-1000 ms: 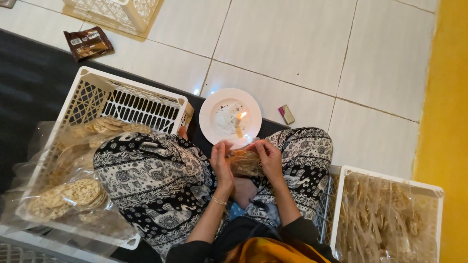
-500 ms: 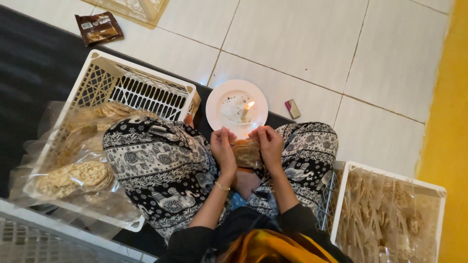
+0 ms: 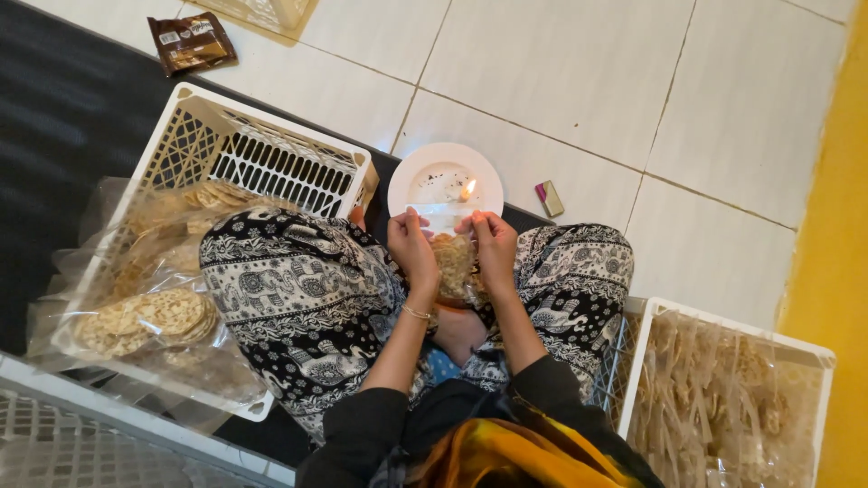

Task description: Manually sealing plastic food bags by melting the edges over a candle flame and pressing them together.

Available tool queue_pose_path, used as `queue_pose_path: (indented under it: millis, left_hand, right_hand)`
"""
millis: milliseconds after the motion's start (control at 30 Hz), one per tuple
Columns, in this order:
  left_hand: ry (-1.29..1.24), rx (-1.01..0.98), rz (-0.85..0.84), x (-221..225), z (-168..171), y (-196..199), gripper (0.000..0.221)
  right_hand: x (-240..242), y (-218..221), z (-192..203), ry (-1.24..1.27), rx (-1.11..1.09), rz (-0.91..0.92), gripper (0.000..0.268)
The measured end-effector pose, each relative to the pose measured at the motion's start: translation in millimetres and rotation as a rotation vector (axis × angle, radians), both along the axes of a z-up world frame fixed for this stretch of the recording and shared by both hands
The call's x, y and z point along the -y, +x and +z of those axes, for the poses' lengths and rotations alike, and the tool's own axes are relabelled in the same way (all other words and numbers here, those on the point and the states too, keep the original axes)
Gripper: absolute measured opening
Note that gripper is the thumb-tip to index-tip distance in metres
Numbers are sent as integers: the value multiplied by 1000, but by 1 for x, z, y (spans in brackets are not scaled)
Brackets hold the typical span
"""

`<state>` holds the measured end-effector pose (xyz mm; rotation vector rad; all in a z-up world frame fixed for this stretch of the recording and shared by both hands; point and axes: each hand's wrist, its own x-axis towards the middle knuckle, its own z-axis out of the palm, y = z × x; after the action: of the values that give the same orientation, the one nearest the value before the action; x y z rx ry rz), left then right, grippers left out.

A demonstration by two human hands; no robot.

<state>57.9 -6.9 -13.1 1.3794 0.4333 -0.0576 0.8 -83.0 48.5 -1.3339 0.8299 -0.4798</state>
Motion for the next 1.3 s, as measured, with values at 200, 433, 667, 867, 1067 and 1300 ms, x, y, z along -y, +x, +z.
queue_pose_path:
  millis: [200, 433, 667, 867, 1067, 1300]
  left_hand:
    - [15, -6, 15, -1, 5, 4, 24]
    - [-2, -19, 42, 1, -12, 13, 23]
    - [-33, -69, 56, 5, -14, 17, 22]
    - [-52, -89, 40, 6, -9, 16, 20]
    - [-72, -69, 14, 3, -10, 16, 22]
    - [-62, -77, 36, 4, -17, 22, 21]
  right_hand:
    - [3, 8, -15, -50, 11, -22, 23]
    - [1, 11, -28, -58, 5, -63, 21]
    - [3, 14, -26, -73, 23, -76, 22]
    - [4, 16, -33, -62, 34, -93, 23]
    - [4, 17, -32, -40, 48, -107, 22]
    - [11, 20, -48, -23, 70, -91, 23]
